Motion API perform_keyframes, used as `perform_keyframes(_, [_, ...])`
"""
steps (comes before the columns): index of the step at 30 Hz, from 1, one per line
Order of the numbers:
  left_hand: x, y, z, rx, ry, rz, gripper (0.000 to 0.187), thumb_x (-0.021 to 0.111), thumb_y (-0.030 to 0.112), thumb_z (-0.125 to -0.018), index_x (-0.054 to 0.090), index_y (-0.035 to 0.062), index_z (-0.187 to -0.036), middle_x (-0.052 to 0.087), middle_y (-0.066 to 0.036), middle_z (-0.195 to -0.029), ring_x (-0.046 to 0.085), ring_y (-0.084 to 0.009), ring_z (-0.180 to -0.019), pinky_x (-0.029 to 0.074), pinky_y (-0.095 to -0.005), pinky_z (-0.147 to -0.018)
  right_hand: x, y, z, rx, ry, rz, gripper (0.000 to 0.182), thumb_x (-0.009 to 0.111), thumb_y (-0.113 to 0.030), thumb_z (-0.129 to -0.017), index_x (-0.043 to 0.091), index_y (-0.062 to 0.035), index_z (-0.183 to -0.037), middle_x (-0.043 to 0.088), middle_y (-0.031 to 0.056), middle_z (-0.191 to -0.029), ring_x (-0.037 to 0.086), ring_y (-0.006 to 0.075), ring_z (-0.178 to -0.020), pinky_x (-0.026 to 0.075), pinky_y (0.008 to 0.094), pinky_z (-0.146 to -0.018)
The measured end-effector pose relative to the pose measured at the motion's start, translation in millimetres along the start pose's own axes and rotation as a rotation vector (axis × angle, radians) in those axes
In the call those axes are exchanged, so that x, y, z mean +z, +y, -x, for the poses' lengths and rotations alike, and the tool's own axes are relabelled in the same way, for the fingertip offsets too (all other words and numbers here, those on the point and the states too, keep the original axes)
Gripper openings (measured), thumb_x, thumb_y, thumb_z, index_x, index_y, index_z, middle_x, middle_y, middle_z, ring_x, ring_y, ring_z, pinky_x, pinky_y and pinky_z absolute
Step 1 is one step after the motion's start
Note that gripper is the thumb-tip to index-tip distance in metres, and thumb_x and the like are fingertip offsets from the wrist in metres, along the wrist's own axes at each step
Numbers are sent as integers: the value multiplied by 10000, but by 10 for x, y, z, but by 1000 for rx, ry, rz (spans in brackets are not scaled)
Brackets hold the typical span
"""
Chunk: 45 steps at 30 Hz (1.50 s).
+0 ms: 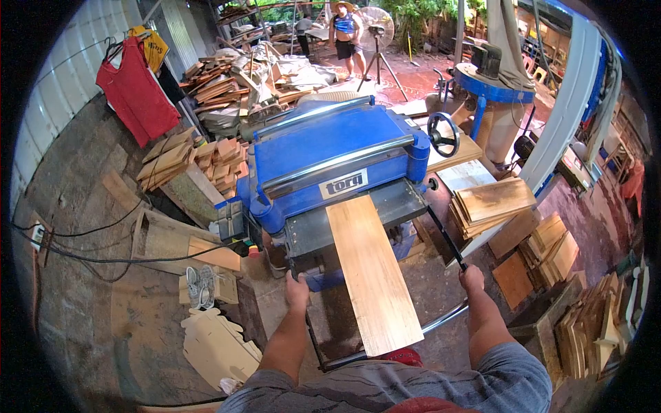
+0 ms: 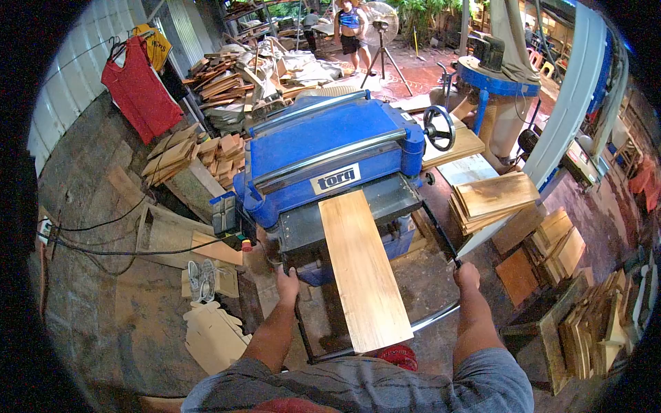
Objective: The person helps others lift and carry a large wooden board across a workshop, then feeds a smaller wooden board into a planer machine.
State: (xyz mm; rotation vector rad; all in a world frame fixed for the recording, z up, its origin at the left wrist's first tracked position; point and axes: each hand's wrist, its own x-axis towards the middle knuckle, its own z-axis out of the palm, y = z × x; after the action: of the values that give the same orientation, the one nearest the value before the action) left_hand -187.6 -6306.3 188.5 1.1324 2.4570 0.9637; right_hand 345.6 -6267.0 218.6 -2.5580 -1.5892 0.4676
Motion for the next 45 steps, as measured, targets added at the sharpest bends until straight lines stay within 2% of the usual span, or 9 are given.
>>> perform_keyframes(4, [-79,137,46,25,-22,-34,541,571,219,-848,377,23,-1313,578,-253,-1105,561,-399,-1027,433,-457,-879,-21,-11,10,-1,7,4,314,580,-307,-818,654,-29,-944,640,210,-971,612,369,-928,489,441,-818])
perform_keyframes(6, [-121,211,54,-82,-148,-170,593,569,203,-842,313,44,-1353,579,-250,-1102,570,-410,-997,440,-472,-857,-59,-31,23,27,-37,36,314,591,-325,-818,660,-69,-986,645,184,-1005,615,359,-950,491,435,-831])
perform_keyframes(9, [4,16,-47,-111,-217,-152,601,543,172,-849,275,63,-1375,591,-245,-1082,578,-406,-982,445,-482,-836,-38,-33,2,52,-39,49,307,597,-313,-810,659,-69,-985,644,184,-1012,615,355,-957,492,433,-833])
perform_keyframes(15, [-80,141,17,-115,-182,-246,555,494,129,-859,290,73,-1372,620,-241,-1007,597,-397,-942,459,-480,-803,-90,-75,37,61,-39,28,290,607,-280,-799,655,-65,-988,644,185,-1015,615,351,-966,491,429,-843])
perform_keyframes(27, [-115,204,49,-126,-171,-240,630,567,177,-817,281,68,-1367,621,-243,-1000,603,-398,-930,467,-477,-802,-70,-60,32,43,-26,39,283,613,-278,-796,646,-72,-988,644,181,-1007,616,346,-959,492,432,-833])
perform_keyframes(37, [-92,180,39,-131,-170,-213,608,541,169,-828,280,86,-1371,618,-249,-1007,601,-405,-928,463,-483,-800,-137,-102,71,41,-43,53,275,604,-254,-798,642,-75,-1003,643,180,-1018,614,342,-966,487,430,-847])
perform_keyframes(43, [-150,250,56,-148,-194,-200,601,540,165,-830,285,90,-1369,620,-252,-992,605,-410,-909,468,-486,-782,-85,-60,41,40,-52,38,289,610,-269,-799,638,-79,-1015,638,182,-1031,611,339,-977,486,430,-849])
perform_keyframes(45, [-118,211,44,-127,-170,-191,595,536,163,-833,287,89,-1368,622,-251,-982,605,-413,-902,470,-487,-775,-41,-20,25,2,-4,21,331,580,-343,-825,655,-41,-936,641,211,-969,615,371,-929,488,449,-819])
